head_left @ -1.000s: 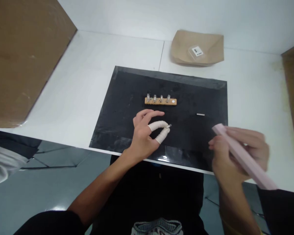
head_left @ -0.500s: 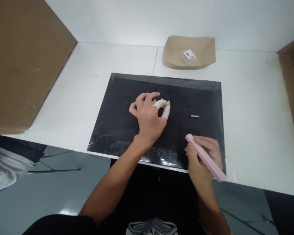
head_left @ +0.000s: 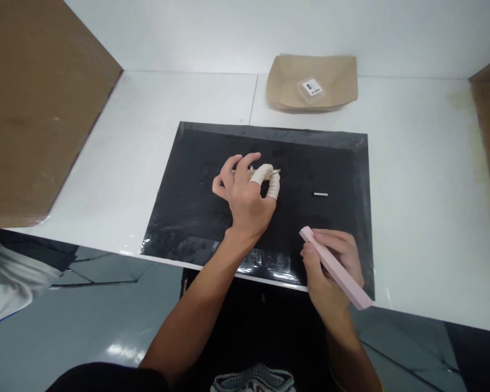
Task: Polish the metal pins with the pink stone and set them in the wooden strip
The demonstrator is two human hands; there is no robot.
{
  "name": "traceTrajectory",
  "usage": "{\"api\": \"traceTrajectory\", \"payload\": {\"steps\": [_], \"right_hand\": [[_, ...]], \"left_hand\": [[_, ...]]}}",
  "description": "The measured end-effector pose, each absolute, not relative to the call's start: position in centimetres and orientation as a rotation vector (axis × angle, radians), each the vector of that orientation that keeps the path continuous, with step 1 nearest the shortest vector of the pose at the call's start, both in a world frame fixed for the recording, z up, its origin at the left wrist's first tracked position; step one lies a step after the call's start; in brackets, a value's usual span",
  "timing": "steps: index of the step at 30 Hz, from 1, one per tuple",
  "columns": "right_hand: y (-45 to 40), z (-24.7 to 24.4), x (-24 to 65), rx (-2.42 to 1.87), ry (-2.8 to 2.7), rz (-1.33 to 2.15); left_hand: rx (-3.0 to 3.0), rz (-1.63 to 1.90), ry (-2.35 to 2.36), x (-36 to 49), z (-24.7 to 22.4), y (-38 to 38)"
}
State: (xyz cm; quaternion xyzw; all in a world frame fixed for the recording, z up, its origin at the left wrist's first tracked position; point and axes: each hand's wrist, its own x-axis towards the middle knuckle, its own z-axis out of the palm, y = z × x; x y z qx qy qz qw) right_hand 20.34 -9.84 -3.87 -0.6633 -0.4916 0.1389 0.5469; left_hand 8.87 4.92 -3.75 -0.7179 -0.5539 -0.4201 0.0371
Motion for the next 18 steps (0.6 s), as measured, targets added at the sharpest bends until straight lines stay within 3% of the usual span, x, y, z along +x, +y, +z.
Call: {"api": "traceTrajectory", "payload": {"steps": [18], "right_hand": [[-9.7,-3.6,20.3,-1.551,-1.224,0.329]], "left_hand": [[-2.342,-1.021,-1.777,8.9,-2.6,5.5]]}}
